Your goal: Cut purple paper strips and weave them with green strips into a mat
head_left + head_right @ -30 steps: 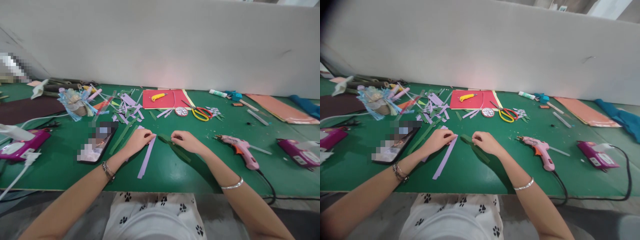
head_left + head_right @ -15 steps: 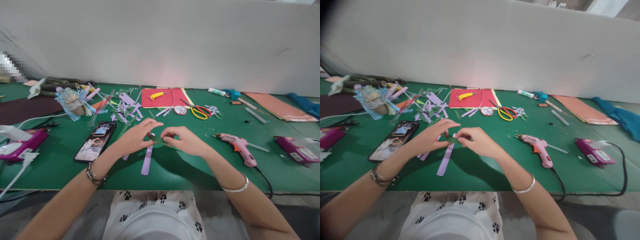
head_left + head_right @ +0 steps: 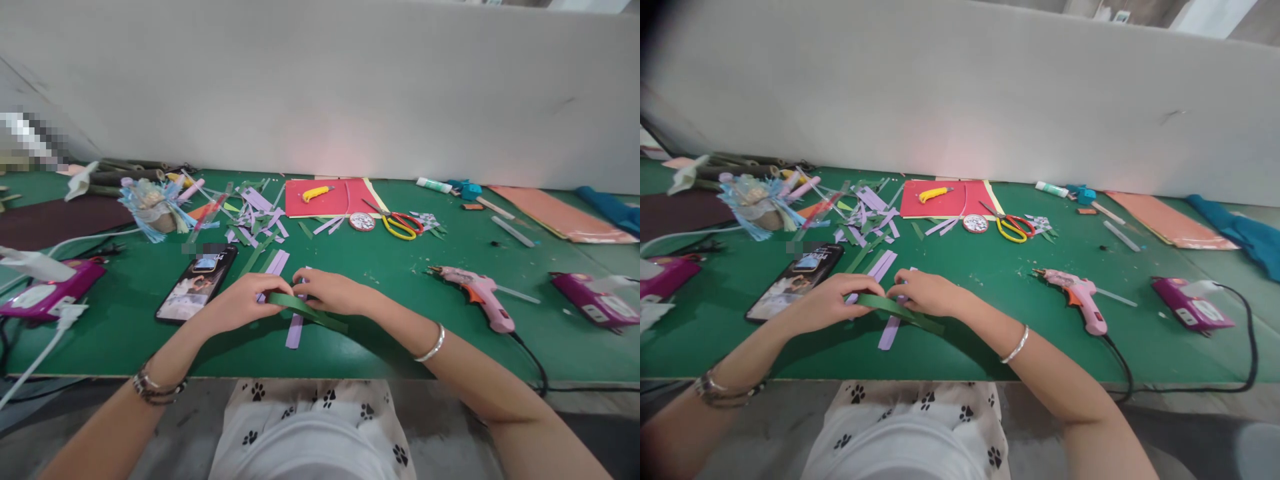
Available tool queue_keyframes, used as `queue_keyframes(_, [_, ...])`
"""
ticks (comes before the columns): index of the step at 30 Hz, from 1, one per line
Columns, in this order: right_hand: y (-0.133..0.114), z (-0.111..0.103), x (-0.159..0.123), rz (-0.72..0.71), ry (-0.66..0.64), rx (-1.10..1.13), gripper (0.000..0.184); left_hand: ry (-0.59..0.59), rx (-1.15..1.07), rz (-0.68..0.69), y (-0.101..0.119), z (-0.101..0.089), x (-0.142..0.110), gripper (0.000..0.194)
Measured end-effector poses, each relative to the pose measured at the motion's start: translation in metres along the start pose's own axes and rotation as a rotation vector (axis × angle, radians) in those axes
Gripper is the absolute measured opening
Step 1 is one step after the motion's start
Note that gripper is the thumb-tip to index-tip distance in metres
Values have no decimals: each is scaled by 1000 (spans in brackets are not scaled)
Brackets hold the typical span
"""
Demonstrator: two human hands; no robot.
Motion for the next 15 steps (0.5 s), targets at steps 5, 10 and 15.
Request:
queue_keyframes(5, [1, 8, 7, -26, -31, -106, 26, -3, 12, 29, -2, 1, 0, 16])
queue_keyframes(10, [7, 4, 8, -11, 39, -44, 23, -36, 23, 52, -1, 5, -1, 16])
queue_keyframes(15, [18, -1, 5, 54, 141, 21, 24, -39, 22, 39, -1, 6, -4, 16])
Point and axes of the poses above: each hand's wrist, its own x-axis towards the middle knuckle, its own z-axis out of the palm, y = z × x, the point moved 9 cm from there along x, towards the middle knuckle, and after that the axes turned 11 degrees about -x, right-handed, at the moved point
